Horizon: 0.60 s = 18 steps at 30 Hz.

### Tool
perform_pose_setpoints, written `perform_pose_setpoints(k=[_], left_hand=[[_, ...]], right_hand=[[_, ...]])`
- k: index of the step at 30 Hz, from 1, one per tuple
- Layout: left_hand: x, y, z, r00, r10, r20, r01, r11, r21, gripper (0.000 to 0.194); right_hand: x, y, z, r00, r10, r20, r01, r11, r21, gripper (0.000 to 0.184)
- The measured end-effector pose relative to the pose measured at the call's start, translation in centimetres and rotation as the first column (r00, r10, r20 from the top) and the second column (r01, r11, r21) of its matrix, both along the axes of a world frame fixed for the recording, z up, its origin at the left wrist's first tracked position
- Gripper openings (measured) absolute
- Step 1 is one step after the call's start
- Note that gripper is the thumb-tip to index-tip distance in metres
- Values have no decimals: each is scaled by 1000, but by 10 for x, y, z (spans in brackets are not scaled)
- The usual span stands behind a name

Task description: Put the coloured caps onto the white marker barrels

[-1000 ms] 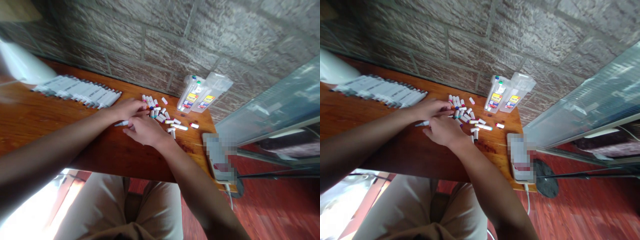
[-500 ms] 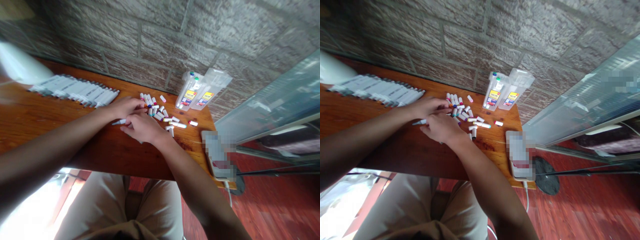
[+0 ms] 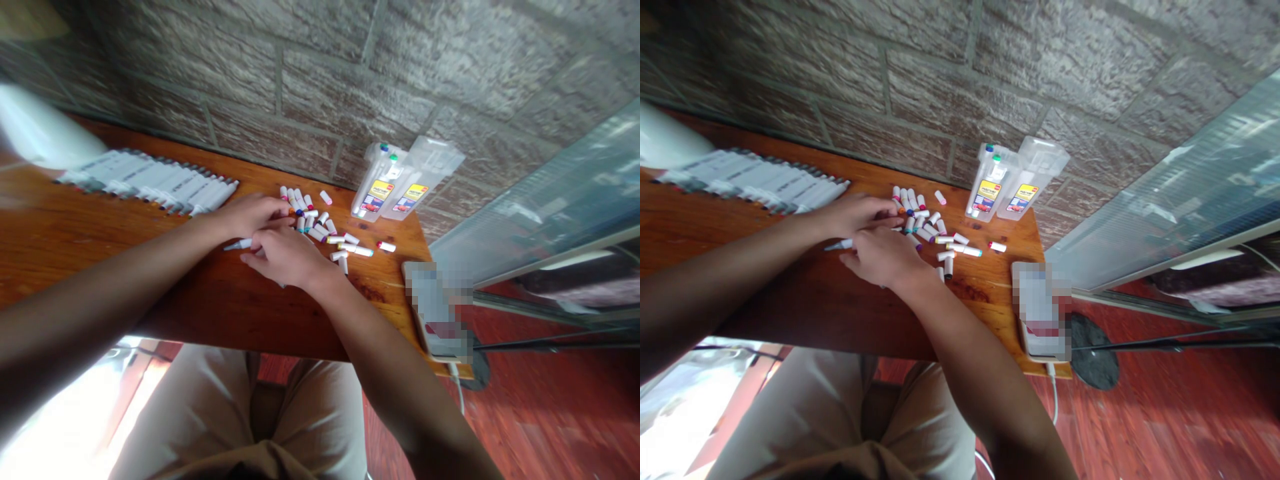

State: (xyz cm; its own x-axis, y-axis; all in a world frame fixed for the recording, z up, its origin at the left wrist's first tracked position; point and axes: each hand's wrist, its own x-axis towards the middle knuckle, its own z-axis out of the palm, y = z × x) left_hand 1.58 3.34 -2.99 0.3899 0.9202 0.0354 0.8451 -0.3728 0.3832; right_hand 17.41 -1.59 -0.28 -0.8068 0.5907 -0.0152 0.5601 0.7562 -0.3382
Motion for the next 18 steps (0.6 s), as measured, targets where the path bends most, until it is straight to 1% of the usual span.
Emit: perform_pose_setpoints(k=[3, 7, 10, 14, 17, 18], left_hand=[[-1, 0, 0, 1000, -6, 10, 6, 1000, -7, 40], [-2, 0, -1, 1000, -17, 8, 17, 1000, 11, 40], [-1, 0, 0, 1000, -27, 10, 27, 999, 29, 40], [3, -2, 1, 1000, -13, -5, 13, 1000, 6, 38], [1, -1, 3, 1000, -16, 6, 16, 1000, -16, 36], [-1, 0, 4, 1000, -19, 23, 19, 1000, -1, 35]], right_hand=[[0, 0, 2, 1000, 10, 12, -10, 1000, -2, 35], [-1, -1, 4, 1000, 1, 15, -1, 1000, -4, 42], [-1, -1, 3, 1000, -7, 10, 7, 1000, 2, 46], [0, -2, 0, 1000, -1, 21, 0, 999, 36, 43], [-2, -4, 6, 999, 21, 49, -23, 999, 34, 40], [-4, -3, 10, 998, 28, 51, -30, 999, 42, 39]])
